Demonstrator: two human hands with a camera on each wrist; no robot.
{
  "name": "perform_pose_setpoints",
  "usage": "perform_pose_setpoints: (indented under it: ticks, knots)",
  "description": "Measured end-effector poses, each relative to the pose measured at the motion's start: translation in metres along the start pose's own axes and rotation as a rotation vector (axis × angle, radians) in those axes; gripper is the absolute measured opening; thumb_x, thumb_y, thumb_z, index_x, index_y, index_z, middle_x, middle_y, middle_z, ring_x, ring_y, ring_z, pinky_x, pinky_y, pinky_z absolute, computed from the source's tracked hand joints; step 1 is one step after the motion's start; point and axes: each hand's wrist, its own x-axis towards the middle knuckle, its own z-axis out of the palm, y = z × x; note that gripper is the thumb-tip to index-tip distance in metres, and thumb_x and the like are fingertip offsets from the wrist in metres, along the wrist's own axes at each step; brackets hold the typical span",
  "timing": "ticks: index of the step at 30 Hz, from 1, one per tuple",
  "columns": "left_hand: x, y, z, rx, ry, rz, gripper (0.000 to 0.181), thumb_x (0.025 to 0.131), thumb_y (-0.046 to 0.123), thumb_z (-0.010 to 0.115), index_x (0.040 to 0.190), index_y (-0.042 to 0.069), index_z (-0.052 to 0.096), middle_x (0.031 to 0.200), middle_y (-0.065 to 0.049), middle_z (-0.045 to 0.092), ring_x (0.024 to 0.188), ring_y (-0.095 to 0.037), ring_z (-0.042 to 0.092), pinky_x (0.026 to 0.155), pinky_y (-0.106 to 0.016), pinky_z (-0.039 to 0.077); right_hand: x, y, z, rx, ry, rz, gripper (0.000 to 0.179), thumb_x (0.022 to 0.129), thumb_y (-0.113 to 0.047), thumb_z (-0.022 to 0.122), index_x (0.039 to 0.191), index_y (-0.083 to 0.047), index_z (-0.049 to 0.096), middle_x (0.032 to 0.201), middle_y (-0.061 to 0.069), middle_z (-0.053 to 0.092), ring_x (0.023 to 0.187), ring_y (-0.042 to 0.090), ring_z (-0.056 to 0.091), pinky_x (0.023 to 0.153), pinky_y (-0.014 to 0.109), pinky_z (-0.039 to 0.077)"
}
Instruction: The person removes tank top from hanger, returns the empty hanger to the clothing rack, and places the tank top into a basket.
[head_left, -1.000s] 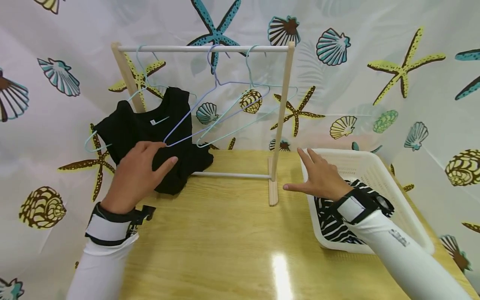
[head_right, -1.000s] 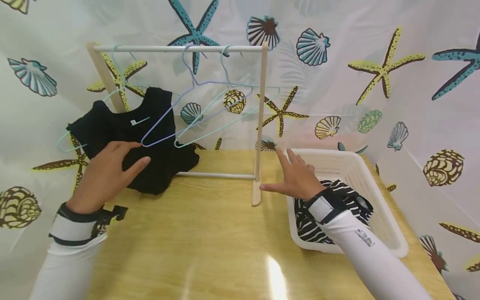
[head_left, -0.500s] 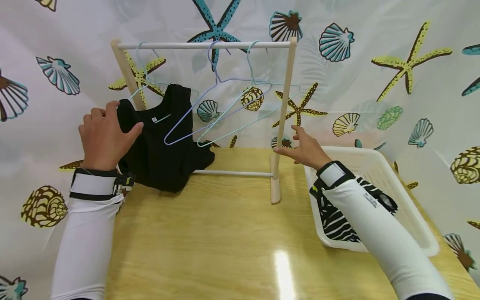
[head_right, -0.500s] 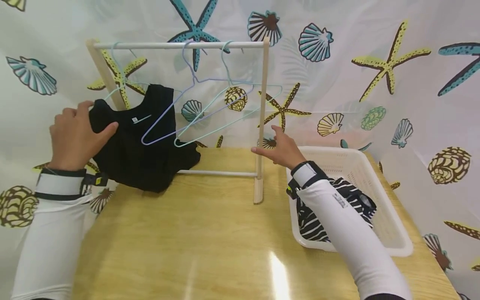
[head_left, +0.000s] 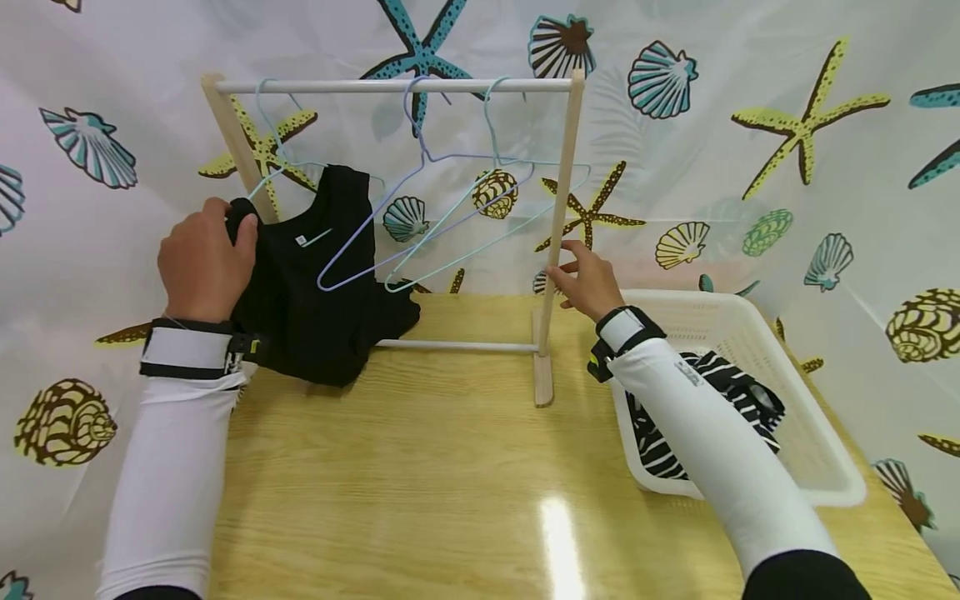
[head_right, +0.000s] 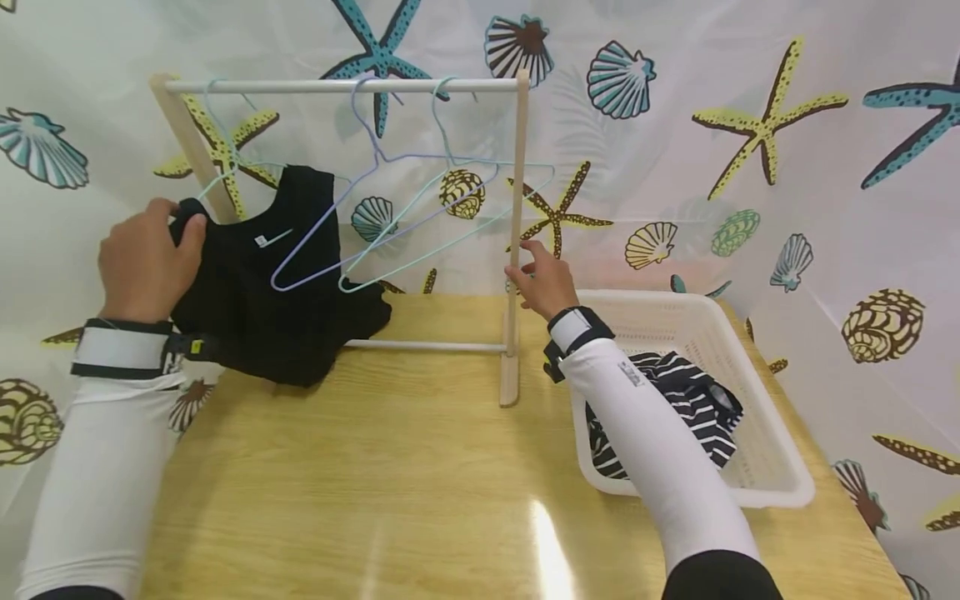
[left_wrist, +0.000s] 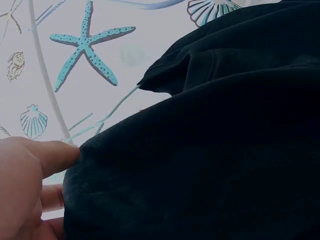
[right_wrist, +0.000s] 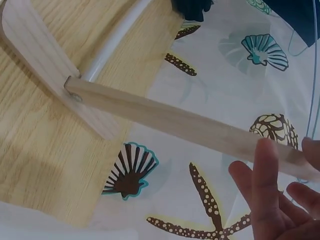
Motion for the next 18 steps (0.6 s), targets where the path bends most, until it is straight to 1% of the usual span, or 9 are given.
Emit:
perform_pose_setpoints:
  ticks: [4,6,10,15,18]
  knots:
    - [0.001,0.004,0.003,-0.014,-0.003,-0.005,0.047,0.102,0.029,0.043,0.122,-0.012,0.053,0.109,-0.036,0.061,0.096,-0.055,0.057,0.076,-0.062,0.043,0.001,0.0,0.006,0.01,0.033,-0.006,0.044,0.097,-0.023,0.06,0.136,-0.008,0.047,0.11,0.023,0.066,0.088,0.036,0.068,0.06,0.038,0.057]
    - [0.002,0.005,0.005,-0.019,0.001,-0.009,0.046,0.103,0.027,0.042,0.123,-0.012,0.053,0.109,-0.035,0.061,0.097,-0.055,0.057,0.078,-0.062,0.042,0.001,0.001,0.007,0.008,0.055,0.001,0.038,0.096,-0.021,0.06,0.13,-0.008,0.05,0.106,0.021,0.067,0.086,0.034,0.069,0.06,0.036,0.057]
    - [0.002,0.008,0.006,-0.031,0.042,-0.029,0.043,0.103,0.025,0.04,0.123,-0.01,0.055,0.111,-0.033,0.062,0.099,-0.054,0.058,0.079,-0.061,0.043,0.005,0.001,0.01,-0.001,0.09,-0.017,0.03,0.096,-0.019,0.061,0.123,-0.007,0.052,0.104,0.021,0.068,0.083,0.033,0.069,0.059,0.032,0.057]
    - [0.0,0.011,0.005,-0.034,0.082,-0.067,0.042,0.103,0.026,0.04,0.124,-0.007,0.057,0.113,-0.03,0.063,0.099,-0.053,0.058,0.079,-0.06,0.043,0.01,0.002,0.012,-0.009,0.077,-0.018,0.031,0.096,-0.02,0.06,0.123,-0.007,0.051,0.105,0.02,0.067,0.084,0.03,0.069,0.059,0.029,0.056]
    - [0.0,0.015,0.009,-0.046,0.097,-0.074,0.043,0.102,0.028,0.04,0.125,-0.005,0.057,0.113,-0.03,0.063,0.098,-0.053,0.059,0.077,-0.06,0.043,0.012,0.005,0.01,-0.014,0.081,-0.014,0.032,0.096,-0.019,0.061,0.123,-0.007,0.051,0.104,0.021,0.067,0.084,0.03,0.069,0.06,0.029,0.056]
